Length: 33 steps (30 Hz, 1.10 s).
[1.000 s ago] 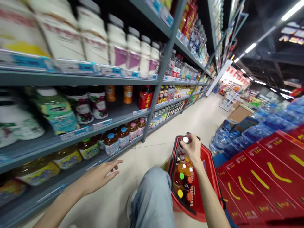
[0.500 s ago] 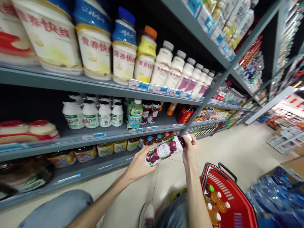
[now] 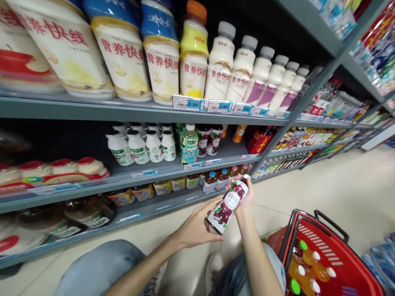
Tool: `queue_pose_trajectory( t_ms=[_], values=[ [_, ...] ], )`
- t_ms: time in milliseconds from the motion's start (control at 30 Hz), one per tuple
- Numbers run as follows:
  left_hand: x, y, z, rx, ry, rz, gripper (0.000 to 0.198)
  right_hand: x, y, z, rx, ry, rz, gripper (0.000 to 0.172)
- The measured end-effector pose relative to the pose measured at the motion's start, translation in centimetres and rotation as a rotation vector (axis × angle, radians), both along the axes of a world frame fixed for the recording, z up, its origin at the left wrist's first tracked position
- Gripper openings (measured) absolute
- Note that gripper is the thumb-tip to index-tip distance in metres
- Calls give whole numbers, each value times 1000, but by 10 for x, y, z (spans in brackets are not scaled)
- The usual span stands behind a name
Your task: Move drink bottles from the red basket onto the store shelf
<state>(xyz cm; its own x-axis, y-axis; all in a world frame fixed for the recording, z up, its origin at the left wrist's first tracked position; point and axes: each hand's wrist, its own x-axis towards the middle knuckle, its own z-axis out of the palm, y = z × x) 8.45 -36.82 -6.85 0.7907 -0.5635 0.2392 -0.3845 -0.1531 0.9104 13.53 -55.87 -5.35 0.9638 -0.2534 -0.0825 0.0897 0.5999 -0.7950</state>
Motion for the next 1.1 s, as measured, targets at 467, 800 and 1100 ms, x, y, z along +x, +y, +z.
queue_pose_trajectory(
  t_ms=[467,800,1100],
  values=[
    [-2,-19,-32,131,24,-93,123,6,3,12,152,56,204,43],
    [-5,-19,-26,211,-52,-92,118,0,1,23,174,-5,231,46],
    [-10,-20,-15,133,-26,-47,115,-3,4,24,171,-22,243,46]
  ],
)
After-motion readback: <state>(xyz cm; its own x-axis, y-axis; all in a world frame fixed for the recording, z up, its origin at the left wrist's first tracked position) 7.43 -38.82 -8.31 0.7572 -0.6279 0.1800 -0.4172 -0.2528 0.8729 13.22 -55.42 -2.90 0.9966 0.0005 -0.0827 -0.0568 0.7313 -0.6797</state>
